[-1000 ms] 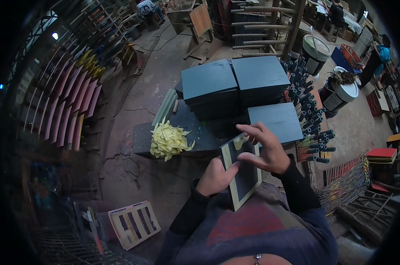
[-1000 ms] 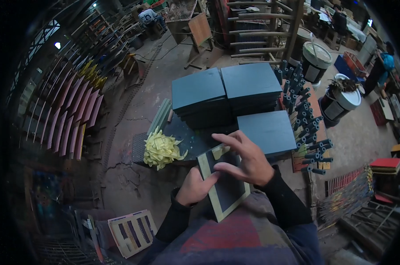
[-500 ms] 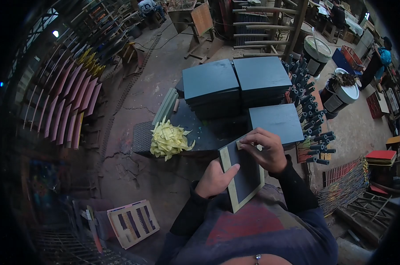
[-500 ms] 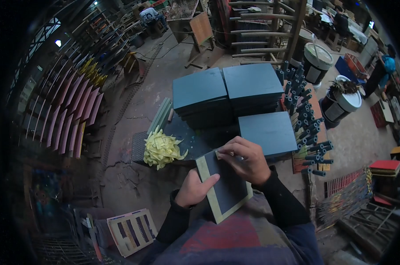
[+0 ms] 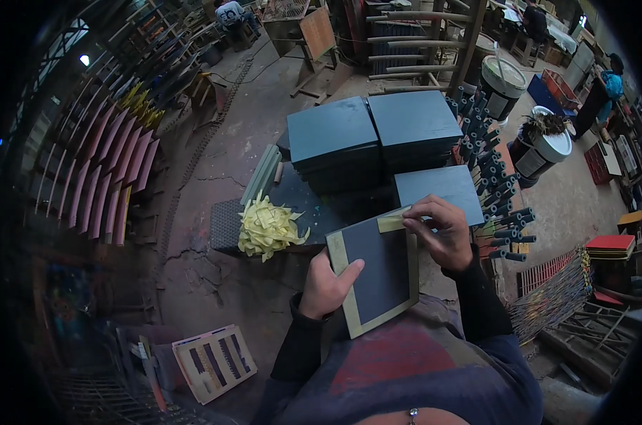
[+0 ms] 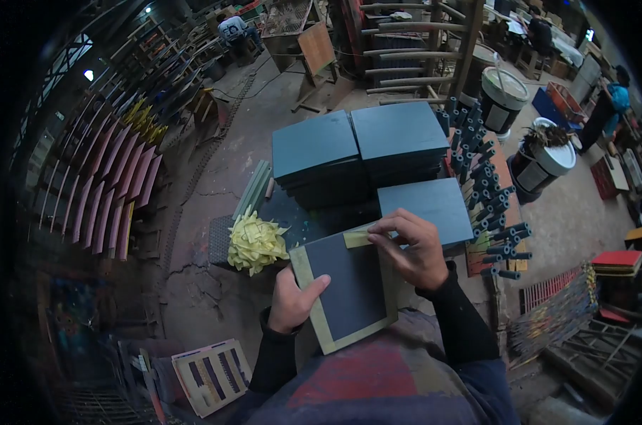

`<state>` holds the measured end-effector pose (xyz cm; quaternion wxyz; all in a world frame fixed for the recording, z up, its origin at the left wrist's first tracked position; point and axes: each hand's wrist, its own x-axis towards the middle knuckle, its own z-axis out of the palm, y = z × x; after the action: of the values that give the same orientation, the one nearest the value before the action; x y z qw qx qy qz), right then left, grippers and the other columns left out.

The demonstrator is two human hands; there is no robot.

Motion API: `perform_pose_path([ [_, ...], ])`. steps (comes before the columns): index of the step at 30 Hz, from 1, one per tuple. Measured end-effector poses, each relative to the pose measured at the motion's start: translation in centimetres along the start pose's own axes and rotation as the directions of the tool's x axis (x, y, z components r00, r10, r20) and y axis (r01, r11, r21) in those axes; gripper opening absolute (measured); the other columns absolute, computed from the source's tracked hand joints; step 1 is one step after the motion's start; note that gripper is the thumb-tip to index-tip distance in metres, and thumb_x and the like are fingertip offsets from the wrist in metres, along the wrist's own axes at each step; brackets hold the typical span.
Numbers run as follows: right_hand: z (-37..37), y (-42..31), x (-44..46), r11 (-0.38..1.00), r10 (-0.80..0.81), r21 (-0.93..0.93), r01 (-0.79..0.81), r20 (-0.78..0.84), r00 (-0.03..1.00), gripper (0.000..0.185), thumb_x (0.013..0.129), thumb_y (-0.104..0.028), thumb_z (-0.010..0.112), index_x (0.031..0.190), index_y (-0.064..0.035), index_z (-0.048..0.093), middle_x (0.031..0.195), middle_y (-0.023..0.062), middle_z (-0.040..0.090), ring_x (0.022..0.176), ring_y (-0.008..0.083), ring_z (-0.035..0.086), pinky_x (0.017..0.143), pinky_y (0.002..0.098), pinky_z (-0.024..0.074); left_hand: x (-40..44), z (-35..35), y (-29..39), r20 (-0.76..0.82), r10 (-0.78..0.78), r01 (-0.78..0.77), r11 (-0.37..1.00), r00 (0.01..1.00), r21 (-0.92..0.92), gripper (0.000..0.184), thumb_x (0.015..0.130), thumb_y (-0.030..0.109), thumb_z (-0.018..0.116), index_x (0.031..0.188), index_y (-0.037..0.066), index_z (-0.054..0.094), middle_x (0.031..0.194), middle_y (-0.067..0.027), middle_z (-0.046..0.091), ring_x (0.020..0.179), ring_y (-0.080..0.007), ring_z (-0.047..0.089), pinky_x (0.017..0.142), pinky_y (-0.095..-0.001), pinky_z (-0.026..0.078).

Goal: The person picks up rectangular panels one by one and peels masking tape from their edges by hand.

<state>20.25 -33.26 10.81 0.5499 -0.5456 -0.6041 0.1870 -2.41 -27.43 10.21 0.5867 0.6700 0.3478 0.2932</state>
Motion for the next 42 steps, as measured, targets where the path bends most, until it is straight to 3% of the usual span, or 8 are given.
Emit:
perform_pose_path([
  [8, -0.9, 0.7, -0.7, 0.996, 0.035, 0.081, -0.031, -0.054, 0.998, 0.009, 0.082, 0.002, 0.065, 0.091, -0.0011, 0.065, 0.088, 0.0080, 0.062, 0.075, 0.0134, 0.062, 0.058, 0.0232, 0.0520, -0.4, -1.4, -0.9, -0.144, 0.112, -0.123, 0.990, 0.983, -0.071, 0.028, 0.082, 0.004, 0.062, 0.107, -0.005, 0.055, 0.095, -0.0098, 0.064, 0.084, -0.0141, 0.059, 0.078, -0.0284, 0.047],
  [20, -2.7, 0.2, -1.5, 0.948, 0.176, 0.280, -0.149, -0.074, 0.982, 0.009, 0.082, 0.007, 0.061, 0.090, 0.0022, 0.062, 0.091, 0.0088, 0.058, 0.080, 0.0143, 0.062, 0.064, 0.0230, 0.0577, -1.7, -4.4, 0.3, -0.158, 0.020, -0.054, 0.975, 0.987, -0.216, 0.029, 0.081, 0.003, 0.059, 0.109, -0.004, 0.054, 0.092, -0.0058, 0.061, 0.080, -0.0105, 0.055, 0.074, -0.0249, 0.045],
  [27, -1.4, 0.2, -1.4, 0.950, 0.130, 0.291, -0.118, -0.023, 0.991, 0.009, 0.084, 0.007, 0.061, 0.091, 0.0022, 0.062, 0.090, 0.0087, 0.058, 0.081, 0.0138, 0.061, 0.064, 0.0236, 0.0579, -3.0, -5.8, 0.0, -0.234, 0.001, -0.060, 0.968, 0.972, -0.243, 0.031, 0.081, 0.002, 0.059, 0.111, -0.005, 0.053, 0.094, -0.0063, 0.061, 0.082, -0.0106, 0.056, 0.076, -0.0246, 0.045],
  [32, 0.1, 0.4, -1.3, 0.900, 0.227, 0.380, -0.214, 0.013, 0.974, 0.006, 0.087, 0.003, 0.059, 0.093, 0.0026, 0.061, 0.090, 0.0081, 0.058, 0.080, 0.0139, 0.061, 0.064, 0.0244, 0.0580, -4.4, -7.2, -0.1, -0.345, -0.006, -0.091, 0.960, 0.939, -0.265, 0.032, 0.082, 0.001, 0.058, 0.112, -0.005, 0.053, 0.094, -0.0056, 0.060, 0.080, -0.0097, 0.055, 0.074, -0.0241, 0.044],
  [40, 3.8, 0.8, -0.4, 0.903, 0.176, 0.376, -0.207, 0.116, 0.978, 0.006, 0.088, 0.003, 0.057, 0.093, 0.0026, 0.061, 0.089, 0.0068, 0.057, 0.079, 0.0126, 0.061, 0.063, 0.0254, 0.0598, -8.2, -9.8, 0.0, -0.456, -0.039, -0.064, 0.976, 0.889, -0.206, 0.029, 0.082, 0.002, 0.058, 0.111, -0.004, 0.053, 0.094, -0.0048, 0.060, 0.081, -0.0087, 0.055, 0.073, -0.0239, 0.044],
  [42, 4.6, 0.5, -0.2, 0.898, 0.186, 0.377, -0.226, 0.140, 0.973, 0.004, 0.085, 0.003, 0.061, 0.090, 0.0028, 0.062, 0.088, 0.0092, 0.059, 0.077, 0.0131, 0.061, 0.064, 0.0244, 0.0546, -9.3, -10.1, 0.3, -0.484, -0.055, -0.059, 0.975, 0.873, -0.216, 0.029, 0.082, 0.002, 0.058, 0.111, -0.003, 0.053, 0.094, -0.0050, 0.060, 0.081, -0.0088, 0.055, 0.074, -0.0240, 0.044],
])
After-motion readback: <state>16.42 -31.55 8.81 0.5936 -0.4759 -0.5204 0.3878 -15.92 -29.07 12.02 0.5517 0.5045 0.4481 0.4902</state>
